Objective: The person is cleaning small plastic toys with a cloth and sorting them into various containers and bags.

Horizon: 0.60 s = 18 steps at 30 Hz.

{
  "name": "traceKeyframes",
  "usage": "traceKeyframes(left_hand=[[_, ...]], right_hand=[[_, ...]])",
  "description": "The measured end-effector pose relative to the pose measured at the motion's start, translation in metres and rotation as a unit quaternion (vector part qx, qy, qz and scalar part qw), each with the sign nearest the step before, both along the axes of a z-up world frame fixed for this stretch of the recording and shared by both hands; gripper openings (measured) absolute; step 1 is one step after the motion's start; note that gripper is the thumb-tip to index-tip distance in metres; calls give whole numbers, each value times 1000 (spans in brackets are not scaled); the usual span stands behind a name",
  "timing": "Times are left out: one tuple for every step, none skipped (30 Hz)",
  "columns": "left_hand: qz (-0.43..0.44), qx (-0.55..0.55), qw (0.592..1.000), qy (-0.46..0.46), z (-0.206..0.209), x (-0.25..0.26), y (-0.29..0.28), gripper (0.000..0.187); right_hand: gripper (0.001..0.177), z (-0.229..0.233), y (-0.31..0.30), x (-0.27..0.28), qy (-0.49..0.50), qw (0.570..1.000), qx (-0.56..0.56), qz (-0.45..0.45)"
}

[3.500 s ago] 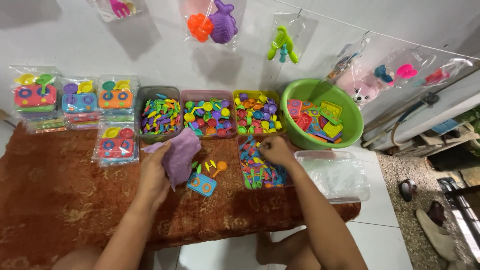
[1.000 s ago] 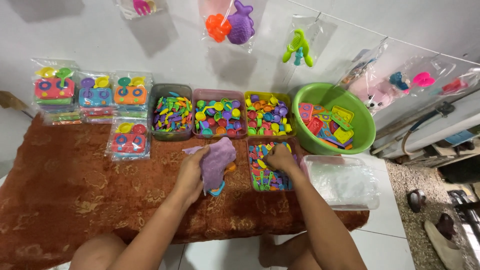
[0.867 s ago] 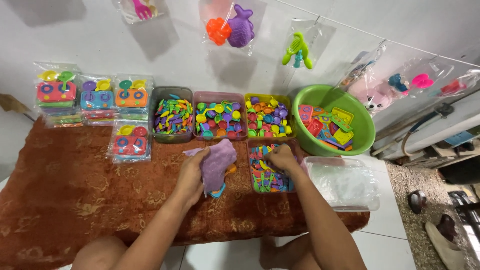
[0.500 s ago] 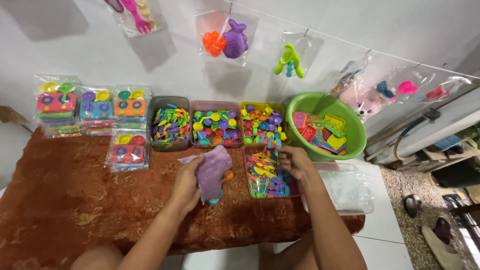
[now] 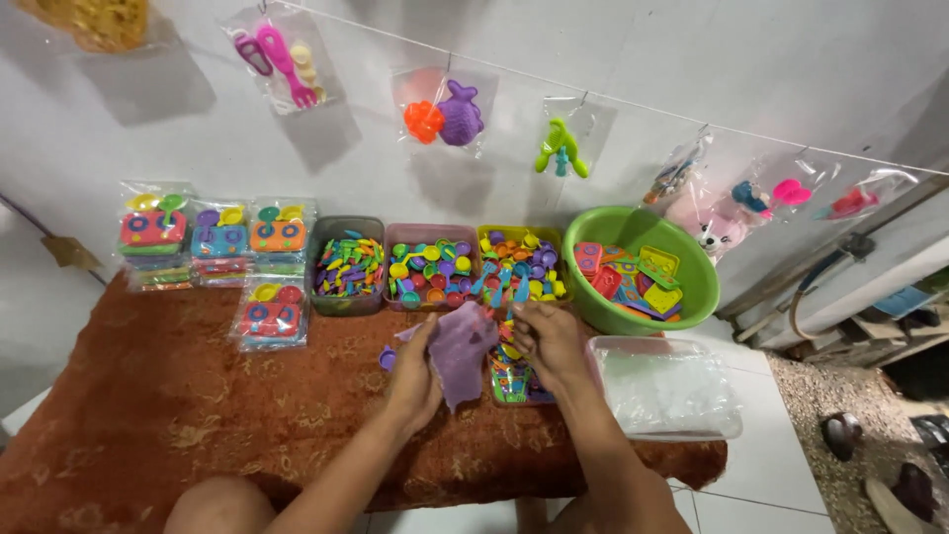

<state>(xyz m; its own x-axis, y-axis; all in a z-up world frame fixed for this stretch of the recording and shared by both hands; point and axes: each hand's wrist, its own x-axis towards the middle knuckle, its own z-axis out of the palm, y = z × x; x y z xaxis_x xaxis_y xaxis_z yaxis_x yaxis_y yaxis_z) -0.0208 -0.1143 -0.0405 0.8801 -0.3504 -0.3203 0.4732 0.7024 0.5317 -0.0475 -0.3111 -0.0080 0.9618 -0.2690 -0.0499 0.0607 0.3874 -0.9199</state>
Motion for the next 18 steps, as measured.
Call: traceKeyframes(left_hand=[[-8,3,1000,-2,10,-3,-3,35],[-18,5,1000,-2,20,-7,-6,37],[-20,5,1000,-2,17,-4,-10,37],[-8,26,1000,-2,14,-2,-14,32],[4,48,999,-3,10,1,-18,28],[-1,49,999,-3,-2,4,-21,28],[16,72,997,0,-14,7,-25,27],[33,95,995,3,-27,9,-28,27],[28,96,995,4,-29,8,-29,27],[23,124,992,-2,-30,7,-28,27],[19,152,988,-8,-32,6,-26,28],[15,154,988,-7,-32,2,-26,28],[12,174,985,-8,-33,-2,-26,27],[10,194,981,-8,-32,-5,-25,27],[7,196,981,-7,-41,-2,-21,27],[-2,188,982,6,-50,1,-17,27],[-12,180,983,20,-59,3,-13,29],[-16,180,983,20,-45,-8,-8,29]], right_hand=[[19,1,-2,2,8,1000,3,-23],[19,3,-5,3,17,999,6,-46],[19,2,-15,6,17,999,6,-49],[20,1,-25,8,33,997,-1,-73],[20,-1,-35,10,49,994,-9,-97],[20,-14,-49,12,50,994,-8,-102],[21,-28,-63,13,83,986,-83,-117],[22,-43,-78,14,118,972,-158,-130],[22,-61,-94,19,120,971,-157,-134],[21,-81,-109,25,152,959,-186,-149],[21,-101,-124,29,183,946,-215,-162],[21,-90,-121,22,186,945,-212,-165],[23,-79,-118,15,218,942,-222,-129],[26,-68,-114,8,249,936,-232,-92],[26,-66,-112,4,251,936,-229,-94],[26,-63,-110,0,263,949,-158,-77],[28,-61,-108,-4,273,957,-85,-59],[28,-77,-119,-2,273,956,-84,-63]])
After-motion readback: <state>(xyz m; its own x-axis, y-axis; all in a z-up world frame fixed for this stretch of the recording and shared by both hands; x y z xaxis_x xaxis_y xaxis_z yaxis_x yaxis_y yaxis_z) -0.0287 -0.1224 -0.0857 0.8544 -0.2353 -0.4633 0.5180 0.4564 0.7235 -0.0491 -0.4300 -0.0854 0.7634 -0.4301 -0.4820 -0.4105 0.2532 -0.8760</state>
